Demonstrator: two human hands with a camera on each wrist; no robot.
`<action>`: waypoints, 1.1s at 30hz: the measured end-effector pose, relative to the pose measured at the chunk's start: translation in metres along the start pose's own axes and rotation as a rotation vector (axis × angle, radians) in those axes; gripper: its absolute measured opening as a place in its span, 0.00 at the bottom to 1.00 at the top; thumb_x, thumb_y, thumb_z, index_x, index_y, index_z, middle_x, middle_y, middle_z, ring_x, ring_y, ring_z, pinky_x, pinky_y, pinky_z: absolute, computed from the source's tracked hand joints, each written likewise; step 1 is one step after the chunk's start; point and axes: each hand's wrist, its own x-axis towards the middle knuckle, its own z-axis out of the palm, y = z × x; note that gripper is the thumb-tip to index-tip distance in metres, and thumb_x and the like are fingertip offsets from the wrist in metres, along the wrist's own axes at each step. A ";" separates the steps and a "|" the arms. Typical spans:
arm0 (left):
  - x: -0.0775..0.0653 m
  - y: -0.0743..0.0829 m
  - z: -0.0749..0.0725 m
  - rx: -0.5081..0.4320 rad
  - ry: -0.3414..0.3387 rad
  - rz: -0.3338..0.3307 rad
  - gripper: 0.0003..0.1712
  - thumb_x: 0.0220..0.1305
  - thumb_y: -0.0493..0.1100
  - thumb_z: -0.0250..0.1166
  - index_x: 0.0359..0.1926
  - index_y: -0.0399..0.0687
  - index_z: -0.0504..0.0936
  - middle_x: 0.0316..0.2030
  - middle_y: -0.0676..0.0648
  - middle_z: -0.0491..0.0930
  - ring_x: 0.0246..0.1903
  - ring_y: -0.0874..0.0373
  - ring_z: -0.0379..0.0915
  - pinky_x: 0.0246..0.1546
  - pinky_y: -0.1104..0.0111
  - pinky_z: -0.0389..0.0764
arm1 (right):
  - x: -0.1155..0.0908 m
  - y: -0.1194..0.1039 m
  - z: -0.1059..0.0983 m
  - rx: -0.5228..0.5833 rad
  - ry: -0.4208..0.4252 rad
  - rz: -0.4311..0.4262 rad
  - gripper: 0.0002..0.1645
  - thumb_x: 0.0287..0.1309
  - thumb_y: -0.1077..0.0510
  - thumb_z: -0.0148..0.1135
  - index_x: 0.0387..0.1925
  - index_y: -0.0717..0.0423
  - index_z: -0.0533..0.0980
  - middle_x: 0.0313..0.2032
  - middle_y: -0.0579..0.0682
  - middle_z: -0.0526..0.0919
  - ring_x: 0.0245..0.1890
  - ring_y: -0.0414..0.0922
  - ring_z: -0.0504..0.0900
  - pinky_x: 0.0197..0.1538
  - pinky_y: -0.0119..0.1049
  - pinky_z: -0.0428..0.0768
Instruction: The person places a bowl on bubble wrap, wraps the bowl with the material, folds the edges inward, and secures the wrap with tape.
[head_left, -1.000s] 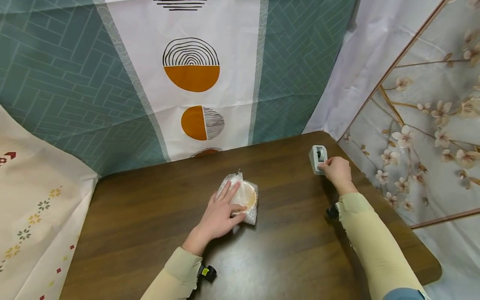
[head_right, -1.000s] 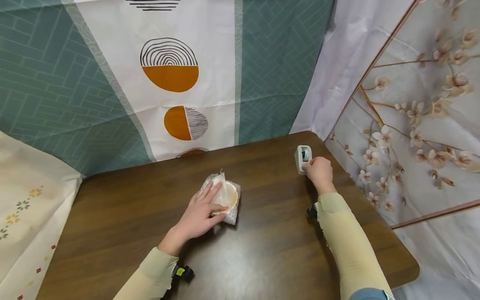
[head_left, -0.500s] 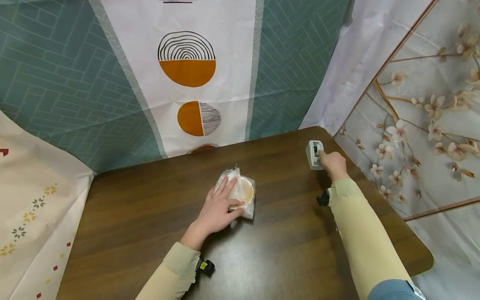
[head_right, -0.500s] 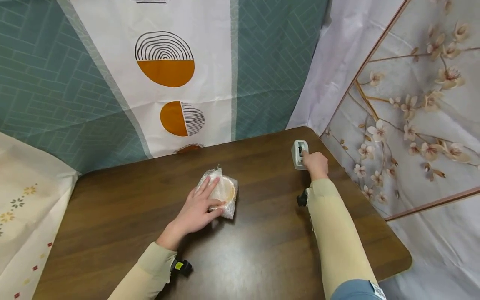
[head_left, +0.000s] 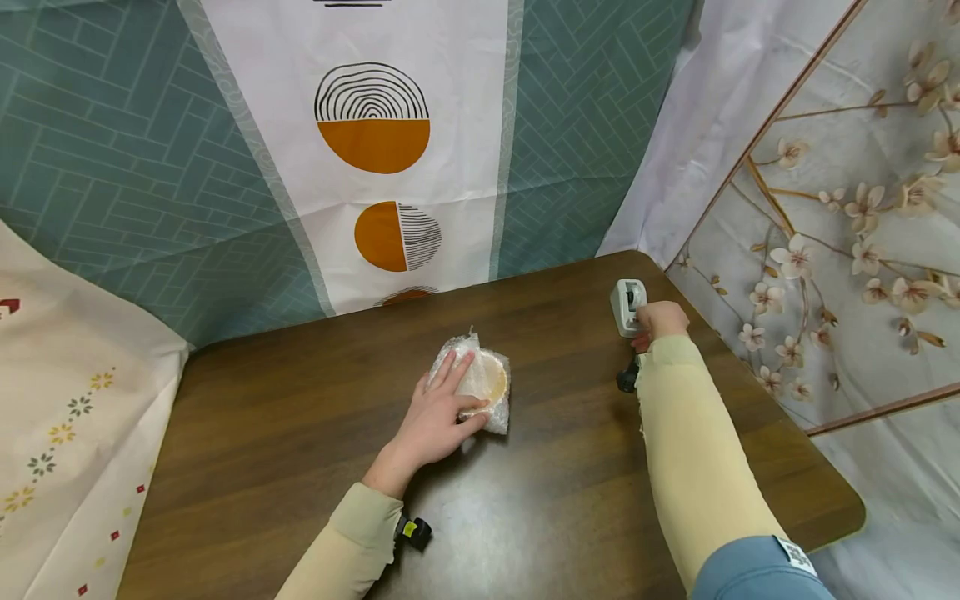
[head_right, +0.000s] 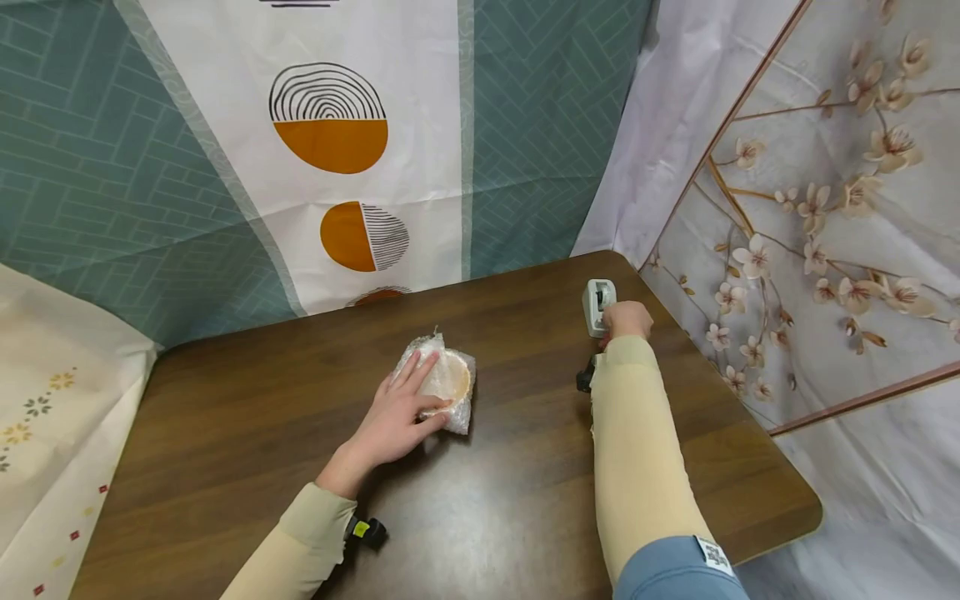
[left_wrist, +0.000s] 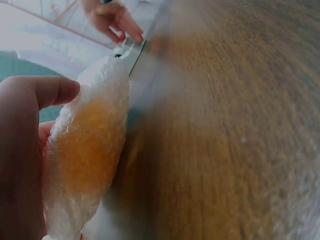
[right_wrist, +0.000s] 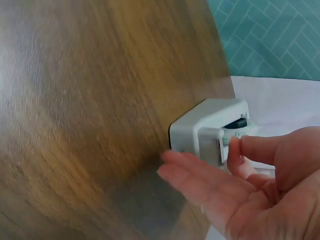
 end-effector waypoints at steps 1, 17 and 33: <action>0.000 0.000 0.000 -0.004 0.003 0.001 0.23 0.76 0.64 0.60 0.57 0.62 0.92 0.86 0.50 0.47 0.85 0.47 0.30 0.73 0.27 0.49 | -0.001 -0.001 0.000 0.029 -0.014 -0.003 0.33 0.73 0.60 0.41 0.66 0.87 0.57 0.23 0.67 0.87 0.17 0.49 0.88 0.32 0.39 0.89; 0.001 -0.003 0.001 -0.031 0.014 0.021 0.22 0.76 0.63 0.61 0.57 0.61 0.92 0.86 0.50 0.47 0.85 0.47 0.29 0.72 0.25 0.49 | -0.012 0.021 0.001 0.594 -0.104 -0.011 0.33 0.82 0.49 0.49 0.78 0.62 0.63 0.51 0.59 0.81 0.27 0.44 0.91 0.69 0.53 0.76; 0.001 -0.005 0.003 -0.048 -0.001 0.023 0.25 0.77 0.65 0.59 0.59 0.60 0.91 0.86 0.51 0.45 0.85 0.48 0.28 0.72 0.25 0.46 | -0.013 0.036 0.025 0.753 0.067 -0.072 0.28 0.79 0.43 0.57 0.64 0.61 0.76 0.30 0.46 0.85 0.25 0.37 0.88 0.38 0.32 0.84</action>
